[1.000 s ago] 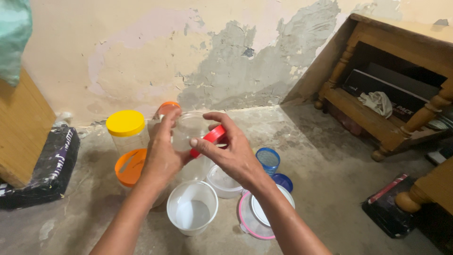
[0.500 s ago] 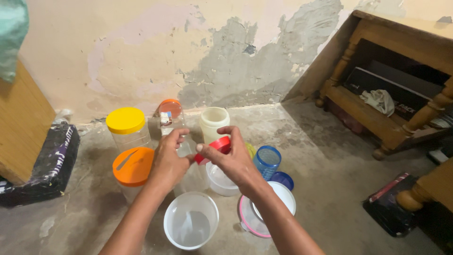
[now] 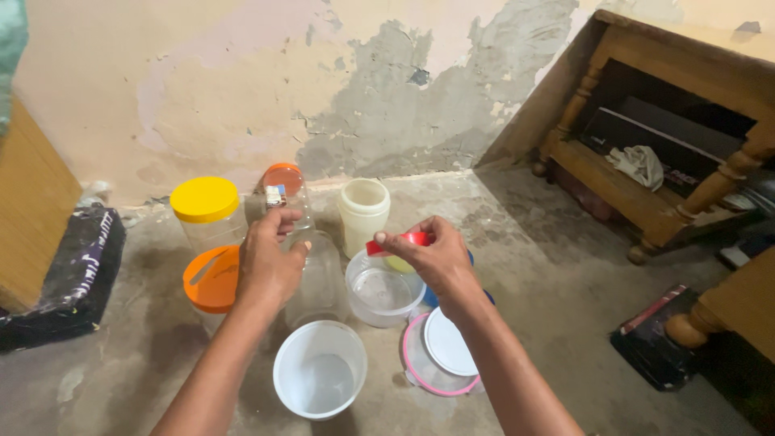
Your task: The person opens several plastic containers with different colored lids on the floor. They unscrew each lid, place it aside, and set the open container down, repeating the process for multiple containers.
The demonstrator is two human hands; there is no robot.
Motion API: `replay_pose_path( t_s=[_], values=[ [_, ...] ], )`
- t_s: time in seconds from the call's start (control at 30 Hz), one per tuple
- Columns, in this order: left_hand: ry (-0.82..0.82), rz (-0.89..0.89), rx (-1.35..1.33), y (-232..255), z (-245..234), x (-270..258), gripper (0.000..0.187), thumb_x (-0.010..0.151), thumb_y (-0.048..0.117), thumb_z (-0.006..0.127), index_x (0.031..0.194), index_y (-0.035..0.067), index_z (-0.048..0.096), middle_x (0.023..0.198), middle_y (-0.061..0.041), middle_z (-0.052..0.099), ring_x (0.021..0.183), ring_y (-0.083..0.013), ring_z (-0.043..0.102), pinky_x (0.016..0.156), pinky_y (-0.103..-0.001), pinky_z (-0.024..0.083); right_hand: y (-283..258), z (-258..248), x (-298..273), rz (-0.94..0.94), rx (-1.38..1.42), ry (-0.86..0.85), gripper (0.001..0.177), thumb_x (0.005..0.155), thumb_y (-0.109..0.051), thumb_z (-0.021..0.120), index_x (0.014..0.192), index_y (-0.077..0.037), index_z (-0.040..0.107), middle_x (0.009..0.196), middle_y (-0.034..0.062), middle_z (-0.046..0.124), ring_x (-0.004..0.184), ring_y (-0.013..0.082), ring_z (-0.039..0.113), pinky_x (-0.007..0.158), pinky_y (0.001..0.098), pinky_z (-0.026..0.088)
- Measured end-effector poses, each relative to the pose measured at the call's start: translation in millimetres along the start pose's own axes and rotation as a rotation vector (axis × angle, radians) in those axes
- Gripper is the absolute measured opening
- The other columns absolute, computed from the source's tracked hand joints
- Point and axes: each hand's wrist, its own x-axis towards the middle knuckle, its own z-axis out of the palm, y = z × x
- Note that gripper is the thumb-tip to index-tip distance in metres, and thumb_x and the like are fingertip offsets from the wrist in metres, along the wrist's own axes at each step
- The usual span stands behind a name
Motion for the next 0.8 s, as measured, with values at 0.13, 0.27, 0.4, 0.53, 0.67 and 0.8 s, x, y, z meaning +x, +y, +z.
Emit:
replay_pose_path(
  t_s=[0.13, 0.27, 0.4, 0.53, 0.67, 0.8],
  values=[
    [-0.001, 0.010, -0.054, 4.8, 6.4, -1.9, 0.042, 0.078, 0.004, 0.077, 0.118, 0.008, 0.066, 0.117, -0.012, 0.070, 0.108, -0.0254, 0.067, 0.096, -0.040, 0.052, 3.7, -14.3, 0.8, 0.027, -0.054, 0.038, 0.058, 0.064, -0.049, 0.091, 0.080, -0.001, 0.063, 0.070, 0.0070, 0.063, 0.062, 0.0144, 0.058, 0.053, 0.0346, 0.047],
    [-0.083, -0.074, -0.154, 23.4, 23.4, -10.9, 0.040, 0.080, 0.007, 0.076, 0.119, 0.009, 0.068, 0.114, -0.010, 0.075, 0.103, -0.0199, 0.072, 0.091, -0.036, 0.056, 9.0, -31.3, -1.7, 0.065, -0.095, -0.023, 0.055, 0.065, -0.048, 0.091, 0.078, -0.001, 0.065, 0.067, 0.0055, 0.061, 0.059, 0.0140, 0.056, 0.050, 0.0356, 0.043],
    [-0.226, -0.131, -0.295, 44.7, 35.2, -28.2, 0.041, 0.082, 0.008, 0.072, 0.122, 0.009, 0.066, 0.115, -0.009, 0.074, 0.100, -0.0182, 0.073, 0.085, -0.033, 0.058, 15.7, -43.3, -7.6, 0.070, -0.095, -0.084, 0.049, 0.063, -0.043, 0.092, 0.079, -0.003, 0.068, 0.067, 0.0049, 0.065, 0.058, 0.0133, 0.058, 0.050, 0.0338, 0.044],
    [-0.269, -0.196, -0.294, 57.7, 40.3, -37.4, 0.039, 0.084, 0.006, 0.070, 0.123, 0.010, 0.065, 0.115, -0.009, 0.073, 0.100, -0.0189, 0.073, 0.083, -0.034, 0.058, 22.7, -51.8, -14.8, 0.043, -0.105, -0.105, 0.050, 0.061, -0.041, 0.094, 0.080, -0.004, 0.067, 0.068, 0.0043, 0.065, 0.059, 0.0129, 0.059, 0.050, 0.0333, 0.047],
    [-0.298, -0.225, -0.225, 59.1, 44.9, -44.8, 0.042, 0.083, 0.005, 0.071, 0.124, 0.010, 0.065, 0.114, -0.008, 0.072, 0.099, -0.0194, 0.071, 0.082, -0.035, 0.057, 26.3, -62.7, -20.1, 0.069, -0.149, -0.138, 0.051, 0.059, -0.041, 0.095, 0.079, -0.004, 0.067, 0.067, 0.0039, 0.065, 0.059, 0.0132, 0.060, 0.051, 0.0335, 0.048],
    [-0.302, -0.307, -0.200, 52.0, 51.1, -48.6, 0.043, 0.081, 0.003, 0.074, 0.123, 0.009, 0.066, 0.110, -0.008, 0.072, 0.094, -0.0201, 0.069, 0.079, -0.036, 0.056, 31.0, -76.2, -23.4, 0.093, -0.206, -0.199, 0.047, 0.056, -0.041, 0.095, 0.074, -0.006, 0.069, 0.066, 0.0033, 0.067, 0.059, 0.0138, 0.062, 0.052, 0.0330, 0.048]
  ],
)
